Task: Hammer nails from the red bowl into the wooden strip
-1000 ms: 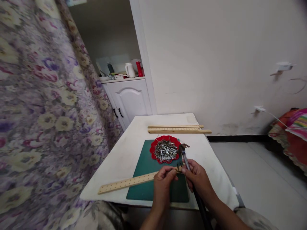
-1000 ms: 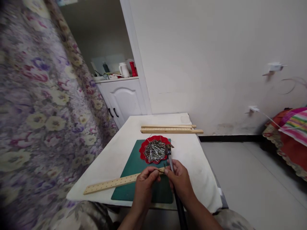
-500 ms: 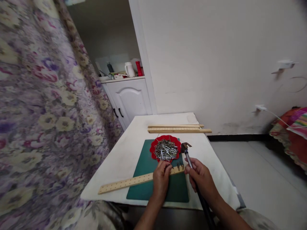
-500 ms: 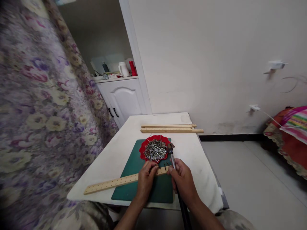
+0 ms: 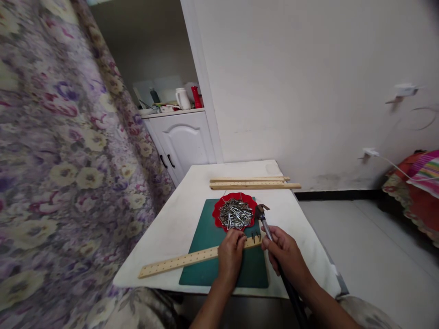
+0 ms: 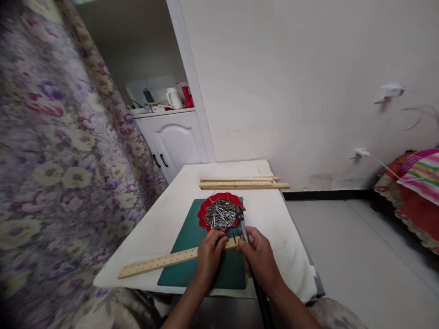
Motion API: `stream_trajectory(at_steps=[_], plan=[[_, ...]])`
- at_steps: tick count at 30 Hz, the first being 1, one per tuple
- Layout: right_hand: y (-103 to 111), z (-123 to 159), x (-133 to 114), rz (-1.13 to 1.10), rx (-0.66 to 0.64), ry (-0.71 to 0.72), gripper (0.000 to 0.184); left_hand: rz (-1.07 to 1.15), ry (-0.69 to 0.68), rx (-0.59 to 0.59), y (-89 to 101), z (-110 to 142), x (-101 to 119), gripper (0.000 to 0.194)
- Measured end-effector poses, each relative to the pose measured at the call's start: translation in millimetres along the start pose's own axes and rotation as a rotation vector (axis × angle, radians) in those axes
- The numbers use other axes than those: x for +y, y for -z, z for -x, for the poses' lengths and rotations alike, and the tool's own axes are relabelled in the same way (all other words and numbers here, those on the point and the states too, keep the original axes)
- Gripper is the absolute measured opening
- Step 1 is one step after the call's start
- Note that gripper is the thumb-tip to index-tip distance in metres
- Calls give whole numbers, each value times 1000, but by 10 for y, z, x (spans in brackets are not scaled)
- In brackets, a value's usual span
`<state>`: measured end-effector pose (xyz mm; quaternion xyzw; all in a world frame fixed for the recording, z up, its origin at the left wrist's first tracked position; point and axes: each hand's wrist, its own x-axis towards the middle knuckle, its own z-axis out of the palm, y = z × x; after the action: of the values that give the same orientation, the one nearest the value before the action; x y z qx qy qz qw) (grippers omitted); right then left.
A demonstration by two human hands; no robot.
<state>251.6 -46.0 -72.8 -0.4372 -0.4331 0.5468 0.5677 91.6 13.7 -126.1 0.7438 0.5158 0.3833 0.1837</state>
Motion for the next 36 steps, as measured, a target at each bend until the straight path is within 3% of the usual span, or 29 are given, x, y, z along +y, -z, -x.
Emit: stream_trajectory(at_steps=[6,10,19,27,36], plan=[[-10,-11,24,-76,-192,-54,24,4,3,1,-18,-13,-19,14],[-52,-15,91,-46,-249,-113,24,-14,20,-1,-30,-19,-34,13],[-36,12,59,-25,-223,-61,24,-13,3,18,-51,-6,-44,14],[-20,52,102,7,-272,-110,26,-52,17,7,-41,-20,-10,13],[-8,76,60,37,-240,-112,32,-28,23,-5,-41,-11,-13,15]])
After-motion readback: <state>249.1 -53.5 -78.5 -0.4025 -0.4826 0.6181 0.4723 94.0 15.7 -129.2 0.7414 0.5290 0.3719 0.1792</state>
